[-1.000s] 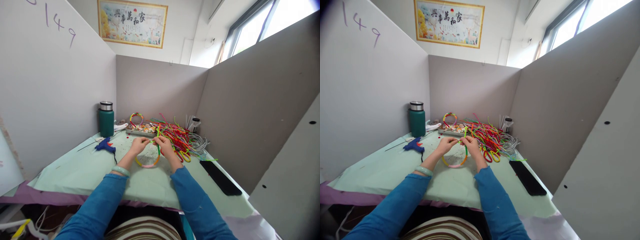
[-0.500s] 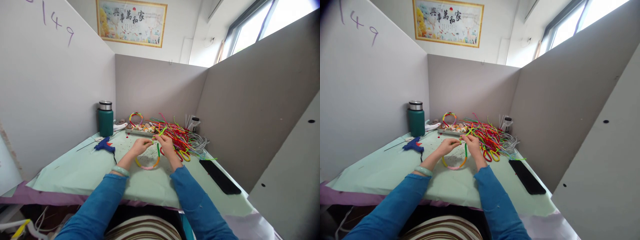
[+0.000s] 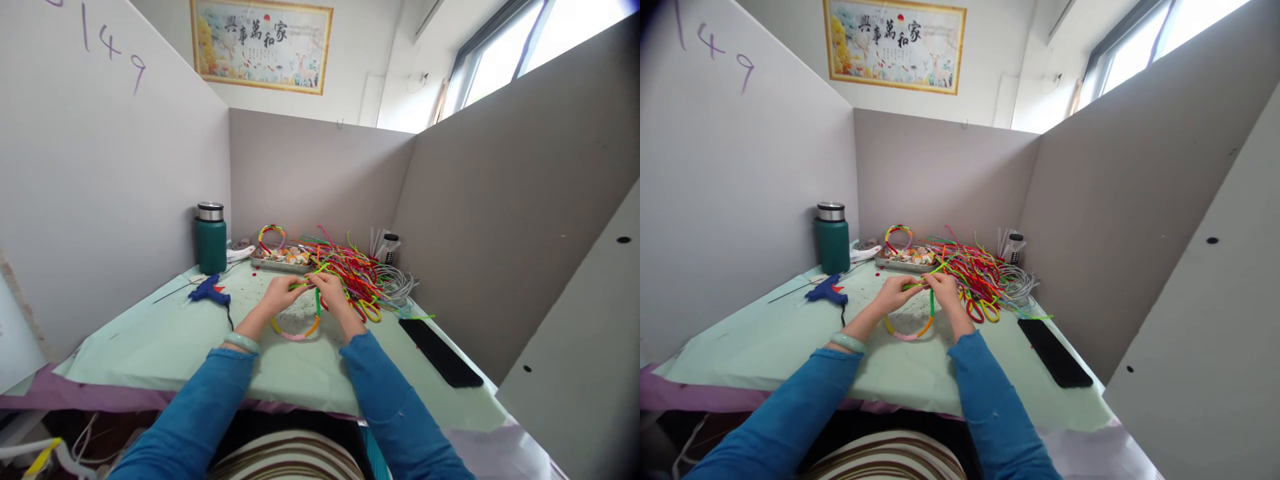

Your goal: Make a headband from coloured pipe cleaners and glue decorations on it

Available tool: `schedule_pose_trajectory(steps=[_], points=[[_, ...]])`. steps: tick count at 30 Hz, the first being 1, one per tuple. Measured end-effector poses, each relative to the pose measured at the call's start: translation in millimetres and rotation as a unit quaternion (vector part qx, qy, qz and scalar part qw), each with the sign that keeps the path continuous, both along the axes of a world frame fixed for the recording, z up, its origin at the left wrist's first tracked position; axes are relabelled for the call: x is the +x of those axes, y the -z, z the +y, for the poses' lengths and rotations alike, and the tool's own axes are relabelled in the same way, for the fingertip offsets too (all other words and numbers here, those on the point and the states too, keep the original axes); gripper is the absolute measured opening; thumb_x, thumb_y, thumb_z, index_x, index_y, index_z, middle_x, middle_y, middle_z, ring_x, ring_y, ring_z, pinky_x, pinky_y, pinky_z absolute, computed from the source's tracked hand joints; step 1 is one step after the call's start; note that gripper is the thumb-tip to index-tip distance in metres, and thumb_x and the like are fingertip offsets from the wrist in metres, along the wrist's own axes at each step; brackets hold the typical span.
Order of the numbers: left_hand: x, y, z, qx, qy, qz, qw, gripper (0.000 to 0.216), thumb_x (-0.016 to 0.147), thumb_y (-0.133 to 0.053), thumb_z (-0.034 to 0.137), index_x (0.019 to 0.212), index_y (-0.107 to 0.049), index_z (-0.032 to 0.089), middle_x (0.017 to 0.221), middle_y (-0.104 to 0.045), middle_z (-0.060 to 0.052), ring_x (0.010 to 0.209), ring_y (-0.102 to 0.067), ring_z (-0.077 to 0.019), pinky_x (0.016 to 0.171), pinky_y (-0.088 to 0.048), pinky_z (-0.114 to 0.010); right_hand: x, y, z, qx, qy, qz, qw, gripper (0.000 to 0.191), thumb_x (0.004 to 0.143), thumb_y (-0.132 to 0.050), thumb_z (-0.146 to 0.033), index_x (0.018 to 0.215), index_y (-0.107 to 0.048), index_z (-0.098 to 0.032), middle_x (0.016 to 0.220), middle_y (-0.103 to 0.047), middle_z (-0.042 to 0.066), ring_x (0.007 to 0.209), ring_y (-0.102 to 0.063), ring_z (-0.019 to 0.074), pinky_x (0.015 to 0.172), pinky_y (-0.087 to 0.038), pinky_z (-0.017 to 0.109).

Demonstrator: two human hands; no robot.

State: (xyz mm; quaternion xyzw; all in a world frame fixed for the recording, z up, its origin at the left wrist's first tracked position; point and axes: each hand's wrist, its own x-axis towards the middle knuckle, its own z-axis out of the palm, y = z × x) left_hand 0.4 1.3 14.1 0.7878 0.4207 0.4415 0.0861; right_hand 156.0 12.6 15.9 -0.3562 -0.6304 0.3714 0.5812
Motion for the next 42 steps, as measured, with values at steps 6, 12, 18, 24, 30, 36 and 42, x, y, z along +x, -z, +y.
schedule_pose_trajectory(steps=[6, 12, 18, 24, 30, 36, 42], points=[[-0.1, 0.6, 0.5, -0.004, -0.005, -0.003, 1.000, 0.023, 0.075, -0.055, 0.033, 0.088, -0.062, 0.016, 0.066, -0.061, 0.002, 0.054, -0.046, -0.0089, 0.054, -0.034, -0.020, 1.1, 2.7, 3.2, -0.033, -0.010, 0.025, 0.999, 0.026, 0.070, -0.059, -0.039, 0.068, -0.067, -0.015, 0.064, -0.065, 0.005, 0.060, -0.058, 0.0156, 0.059, -0.044, 0.027], [-1.0, 1.4, 5.4, -0.016, -0.010, 0.007, 1.000, 0.024, 0.075, -0.053, 0.028, 0.091, -0.066, 0.017, 0.066, -0.062, 0.001, 0.056, -0.046, -0.0098, 0.054, -0.034, -0.020, 1.4, -2.7, -4.8, -0.005, -0.036, 0.009, 0.999, 0.025, 0.067, -0.063, -0.038, 0.079, -0.066, -0.017, 0.068, -0.064, 0.002, 0.061, -0.057, 0.0137, 0.062, -0.043, 0.026], [-0.7, 2.1, 6.4, -0.043, -0.002, -0.002, 0.999, 0.024, 0.074, -0.054, 0.032, 0.087, -0.066, 0.016, 0.071, -0.064, -0.001, 0.059, -0.048, -0.0107, 0.057, -0.037, -0.021, 2.9, -2.3, -2.9, 0.003, -0.001, 0.027, 1.000, 0.023, 0.067, -0.062, -0.039, 0.074, -0.063, -0.017, 0.068, -0.061, 0.001, 0.057, -0.051, 0.0113, 0.056, -0.040, 0.024], [0.2, 2.0, 3.7, -0.055, 0.023, -0.019, 0.998, 0.028, 0.074, -0.054, 0.036, 0.089, -0.067, 0.016, 0.076, -0.065, -0.002, 0.064, -0.051, -0.0124, 0.061, -0.040, -0.022, 4.3, 1.0, 0.4, -0.010, 0.035, 0.050, 0.998, 0.029, 0.069, -0.060, -0.046, 0.066, -0.057, -0.017, 0.058, -0.054, -0.002, 0.052, -0.046, 0.0103, 0.050, -0.035, 0.023], [0.1, -1.4, 1.1, -0.061, 0.032, -0.008, 0.998, 0.031, 0.076, -0.051, 0.037, 0.089, -0.069, 0.015, 0.074, -0.066, -0.002, 0.061, -0.050, -0.0122, 0.056, -0.038, -0.021, 0.1, -3.9, -5.5, 0.004, -0.001, 0.036, 0.999, 0.026, 0.066, -0.062, -0.041, 0.078, -0.062, -0.017, 0.069, -0.059, 0.000, 0.062, -0.051, 0.0119, 0.061, -0.040, 0.025], [0.0, -1.7, 2.3, -0.063, 0.033, -0.013, 0.997, 0.030, 0.077, -0.049, 0.037, 0.080, -0.070, 0.015, 0.071, -0.065, -0.002, 0.061, -0.050, -0.0121, 0.055, -0.037, -0.021, -1.9, -4.7, -7.0, 0.001, -0.017, -0.010, 1.000, 0.026, 0.066, -0.062, -0.037, 0.082, -0.064, -0.017, 0.070, -0.060, 0.001, 0.058, -0.048, 0.0105, 0.056, -0.038, 0.023], [0.8, -3.0, 1.5, -0.082, 0.020, -0.018, 0.996, 0.027, 0.074, -0.050, 0.033, 0.076, -0.070, 0.015, 0.067, -0.064, -0.001, 0.061, -0.050, -0.0123, 0.056, -0.037, -0.021, -2.7, -4.6, -8.2, 0.006, -0.036, -0.006, 0.999, 0.026, 0.066, -0.063, -0.034, 0.085, -0.063, -0.017, 0.066, -0.057, -0.001, 0.055, -0.048, 0.0105, 0.051, -0.038, 0.023]])
